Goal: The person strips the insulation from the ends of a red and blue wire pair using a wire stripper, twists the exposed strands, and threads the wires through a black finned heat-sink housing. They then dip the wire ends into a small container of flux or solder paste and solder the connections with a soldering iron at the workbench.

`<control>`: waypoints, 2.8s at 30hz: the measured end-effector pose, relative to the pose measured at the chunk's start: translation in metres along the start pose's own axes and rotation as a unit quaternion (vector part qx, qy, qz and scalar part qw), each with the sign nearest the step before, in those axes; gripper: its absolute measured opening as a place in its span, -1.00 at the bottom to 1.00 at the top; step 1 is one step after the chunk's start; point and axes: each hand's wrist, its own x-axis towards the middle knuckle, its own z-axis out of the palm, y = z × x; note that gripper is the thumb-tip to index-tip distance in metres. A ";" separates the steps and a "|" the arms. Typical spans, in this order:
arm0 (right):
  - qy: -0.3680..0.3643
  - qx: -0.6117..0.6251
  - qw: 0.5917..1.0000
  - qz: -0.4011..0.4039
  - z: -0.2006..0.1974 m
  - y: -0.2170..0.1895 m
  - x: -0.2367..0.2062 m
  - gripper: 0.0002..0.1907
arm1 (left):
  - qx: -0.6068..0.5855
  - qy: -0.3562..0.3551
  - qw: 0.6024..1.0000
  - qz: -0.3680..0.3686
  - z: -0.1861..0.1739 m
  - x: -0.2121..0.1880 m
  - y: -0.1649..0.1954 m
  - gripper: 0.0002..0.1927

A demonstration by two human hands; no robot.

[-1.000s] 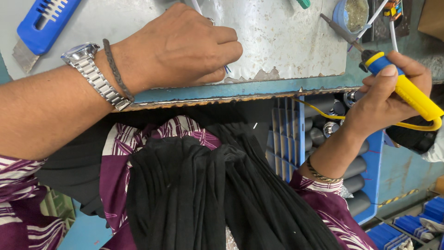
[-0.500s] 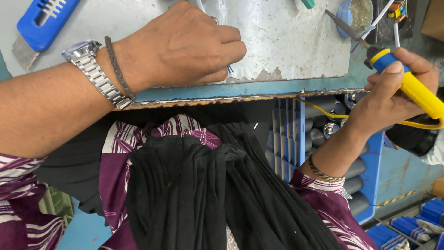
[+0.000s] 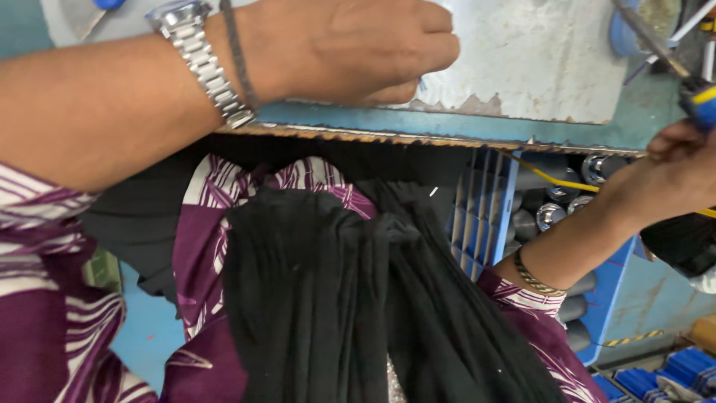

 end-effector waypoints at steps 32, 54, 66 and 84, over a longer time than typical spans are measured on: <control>-0.189 0.485 0.781 0.344 -0.013 -0.011 -0.028 -0.52 | -0.020 0.005 1.000 -0.016 0.004 -0.002 -0.003 -0.81; -0.067 0.175 0.979 0.082 0.062 -0.099 -0.061 -0.68 | -0.011 -0.042 0.997 -0.062 0.002 0.000 -0.001 -0.80; -0.104 0.064 0.991 -0.059 0.106 -0.131 -0.073 -0.63 | -0.011 -0.045 0.997 -0.068 0.000 0.002 0.000 -0.79; -0.175 0.060 0.982 -0.031 0.116 -0.142 -0.076 -0.64 | -0.035 -0.033 0.995 -0.086 0.002 0.003 0.001 -0.89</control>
